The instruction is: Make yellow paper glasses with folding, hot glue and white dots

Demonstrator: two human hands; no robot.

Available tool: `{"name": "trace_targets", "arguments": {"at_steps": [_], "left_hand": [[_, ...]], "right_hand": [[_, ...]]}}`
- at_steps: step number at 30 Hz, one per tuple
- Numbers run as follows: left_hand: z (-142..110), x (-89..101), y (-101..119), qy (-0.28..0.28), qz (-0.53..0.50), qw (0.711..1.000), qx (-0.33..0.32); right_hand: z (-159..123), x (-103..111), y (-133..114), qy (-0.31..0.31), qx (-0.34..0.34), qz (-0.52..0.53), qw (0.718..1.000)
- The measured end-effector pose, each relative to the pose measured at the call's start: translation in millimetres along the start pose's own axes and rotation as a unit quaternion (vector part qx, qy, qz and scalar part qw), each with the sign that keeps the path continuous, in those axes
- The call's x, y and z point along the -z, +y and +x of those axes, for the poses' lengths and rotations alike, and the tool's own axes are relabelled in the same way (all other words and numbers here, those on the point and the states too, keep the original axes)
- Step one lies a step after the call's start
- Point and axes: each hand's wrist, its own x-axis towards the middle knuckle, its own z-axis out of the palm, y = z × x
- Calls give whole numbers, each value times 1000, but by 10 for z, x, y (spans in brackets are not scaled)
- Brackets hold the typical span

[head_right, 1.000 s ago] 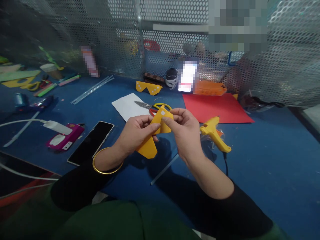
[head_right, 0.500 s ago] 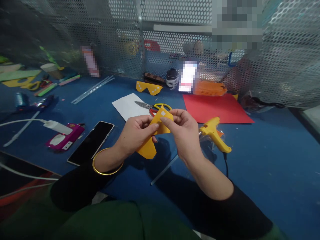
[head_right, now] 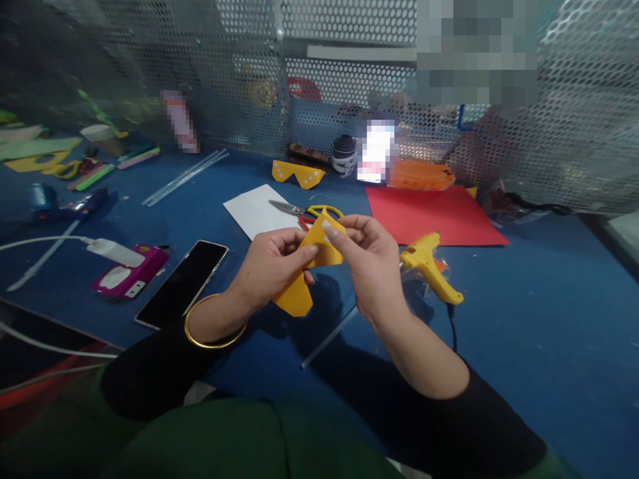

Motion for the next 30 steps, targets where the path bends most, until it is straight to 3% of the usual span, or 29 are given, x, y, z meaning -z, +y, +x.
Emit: {"name": "trace_targets", "arguments": {"at_steps": [30], "left_hand": [[-2,2,12,-5,2,1000,3]], "right_hand": [[10,22,10,-10,3,-41,999]]}}
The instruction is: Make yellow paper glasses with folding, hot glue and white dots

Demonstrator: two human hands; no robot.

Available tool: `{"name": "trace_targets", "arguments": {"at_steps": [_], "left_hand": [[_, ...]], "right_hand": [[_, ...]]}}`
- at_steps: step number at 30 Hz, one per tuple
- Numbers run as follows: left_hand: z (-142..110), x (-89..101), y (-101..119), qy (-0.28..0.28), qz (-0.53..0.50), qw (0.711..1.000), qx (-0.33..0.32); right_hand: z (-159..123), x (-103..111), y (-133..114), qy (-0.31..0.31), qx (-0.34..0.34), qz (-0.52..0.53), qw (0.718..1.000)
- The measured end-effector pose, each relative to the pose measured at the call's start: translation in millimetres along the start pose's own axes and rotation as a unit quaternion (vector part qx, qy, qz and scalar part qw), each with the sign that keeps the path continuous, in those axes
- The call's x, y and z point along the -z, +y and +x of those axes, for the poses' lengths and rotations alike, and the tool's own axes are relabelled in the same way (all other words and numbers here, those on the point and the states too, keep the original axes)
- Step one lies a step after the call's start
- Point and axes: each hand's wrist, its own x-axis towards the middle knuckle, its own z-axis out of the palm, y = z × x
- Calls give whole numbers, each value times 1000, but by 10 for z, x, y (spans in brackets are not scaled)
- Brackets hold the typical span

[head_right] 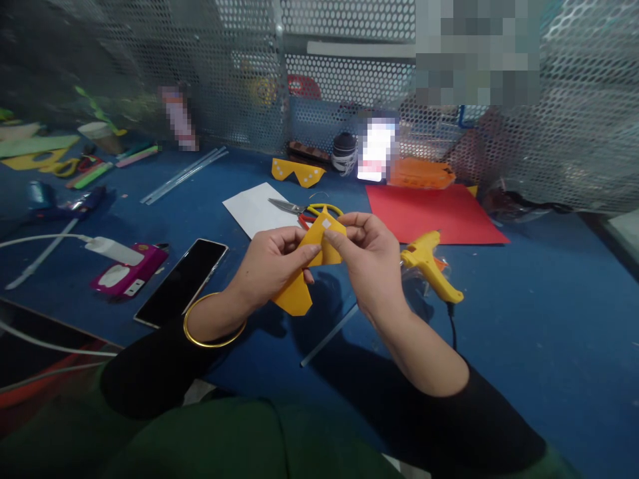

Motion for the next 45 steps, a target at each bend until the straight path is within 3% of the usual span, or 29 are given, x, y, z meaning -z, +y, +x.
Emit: {"name": "trace_targets", "arguments": {"at_steps": [13,22,30,45], "left_hand": [[-26,-39,-8,-21,40,999,19],[-33,-43,-17,-27,33,999,18],[5,3,-1,6,15,1000,-6],[12,13,4,5,-4,1000,-4]], "right_hand": [[-28,-14,-26,22,-46,43,998],[-21,-21,-23,30,-2,19,999],[-8,-18,-1,3,-17,14,1000],[-10,-19,1,-5,-11,9,1000]]}}
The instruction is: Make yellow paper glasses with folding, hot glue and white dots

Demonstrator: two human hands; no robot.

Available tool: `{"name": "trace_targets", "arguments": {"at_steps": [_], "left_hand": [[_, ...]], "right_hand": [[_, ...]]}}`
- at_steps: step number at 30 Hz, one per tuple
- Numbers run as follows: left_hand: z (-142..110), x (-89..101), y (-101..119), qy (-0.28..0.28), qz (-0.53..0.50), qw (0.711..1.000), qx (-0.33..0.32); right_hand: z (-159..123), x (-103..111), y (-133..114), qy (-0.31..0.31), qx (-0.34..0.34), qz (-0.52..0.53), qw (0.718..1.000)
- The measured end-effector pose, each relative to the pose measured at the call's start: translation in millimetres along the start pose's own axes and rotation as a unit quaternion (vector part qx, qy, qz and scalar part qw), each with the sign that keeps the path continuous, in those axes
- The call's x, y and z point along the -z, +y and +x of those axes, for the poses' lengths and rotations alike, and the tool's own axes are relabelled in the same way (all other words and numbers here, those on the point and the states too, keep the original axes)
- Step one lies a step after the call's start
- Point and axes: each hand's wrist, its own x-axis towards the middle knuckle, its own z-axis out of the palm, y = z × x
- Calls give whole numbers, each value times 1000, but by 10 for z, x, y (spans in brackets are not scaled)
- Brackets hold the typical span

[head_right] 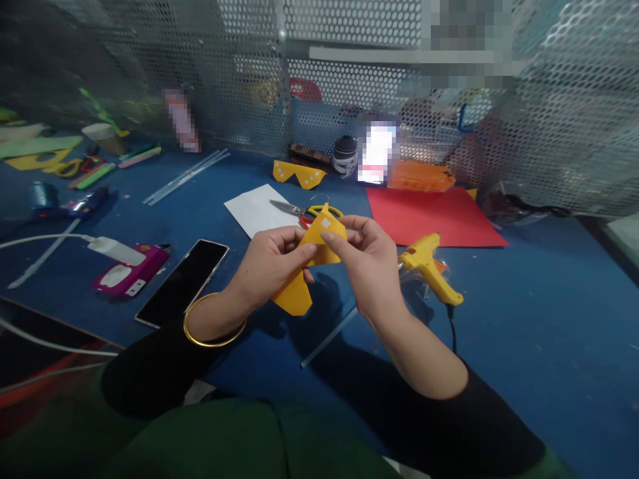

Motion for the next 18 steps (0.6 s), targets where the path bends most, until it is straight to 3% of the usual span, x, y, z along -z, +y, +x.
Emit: {"name": "trace_targets", "arguments": {"at_steps": [18], "left_hand": [[-32,-32,5,-46,27,998,32]], "right_hand": [[-2,18,-16,43,19,-1,999]]}}
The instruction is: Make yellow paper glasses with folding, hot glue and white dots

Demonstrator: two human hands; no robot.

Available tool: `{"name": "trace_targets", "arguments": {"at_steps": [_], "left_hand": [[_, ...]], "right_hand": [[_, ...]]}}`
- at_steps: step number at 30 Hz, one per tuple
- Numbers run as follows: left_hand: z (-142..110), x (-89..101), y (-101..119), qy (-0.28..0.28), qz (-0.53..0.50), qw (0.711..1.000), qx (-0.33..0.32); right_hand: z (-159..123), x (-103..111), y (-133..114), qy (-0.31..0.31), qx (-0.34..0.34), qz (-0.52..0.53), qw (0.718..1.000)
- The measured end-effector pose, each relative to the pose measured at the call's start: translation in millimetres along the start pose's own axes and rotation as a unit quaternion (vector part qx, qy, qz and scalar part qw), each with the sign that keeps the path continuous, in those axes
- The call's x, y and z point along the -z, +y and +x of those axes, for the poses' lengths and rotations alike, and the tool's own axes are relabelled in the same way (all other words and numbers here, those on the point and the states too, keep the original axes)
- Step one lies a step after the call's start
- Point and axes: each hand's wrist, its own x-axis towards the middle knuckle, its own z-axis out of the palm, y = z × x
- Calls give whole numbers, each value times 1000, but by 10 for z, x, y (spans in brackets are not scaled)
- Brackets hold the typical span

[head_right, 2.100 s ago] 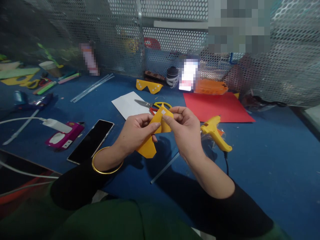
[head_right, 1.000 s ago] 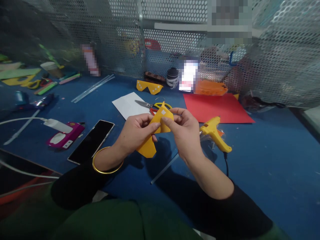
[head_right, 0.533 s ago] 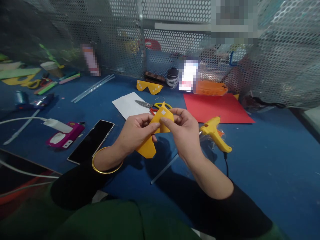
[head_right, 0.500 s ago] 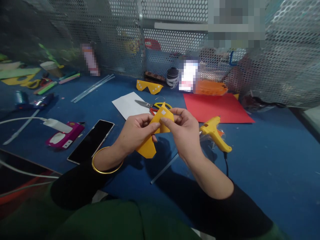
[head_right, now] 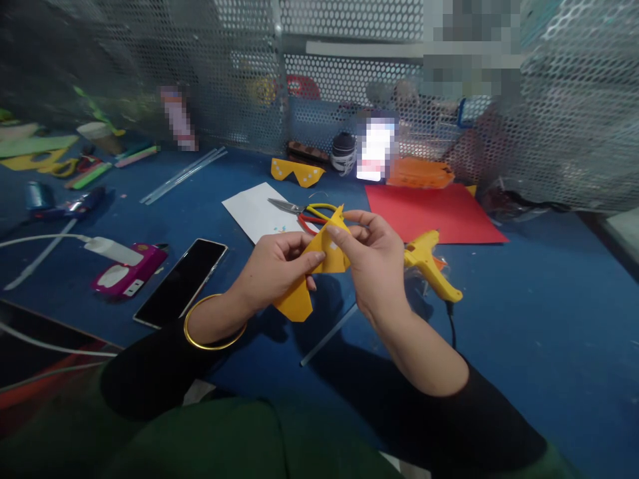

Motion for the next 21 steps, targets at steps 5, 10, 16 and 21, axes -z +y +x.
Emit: {"name": "trace_targets", "arguments": {"at_steps": [5,10,16,21], "left_hand": [[6,17,-2,10,-12,1000,-9],[-3,14,-1,5,-15,1000,-6],[2,13,-6,14,-13,1000,-12],[7,6,-2,10,-15,1000,-1]], "right_hand": [[-4,-7,-14,-20,-2,7,1000],[-2,10,-11,-26,2,-13,1000],[-7,20,11,-48,42,-57,996],[-22,13,37,-51,44,-18,998]]}}
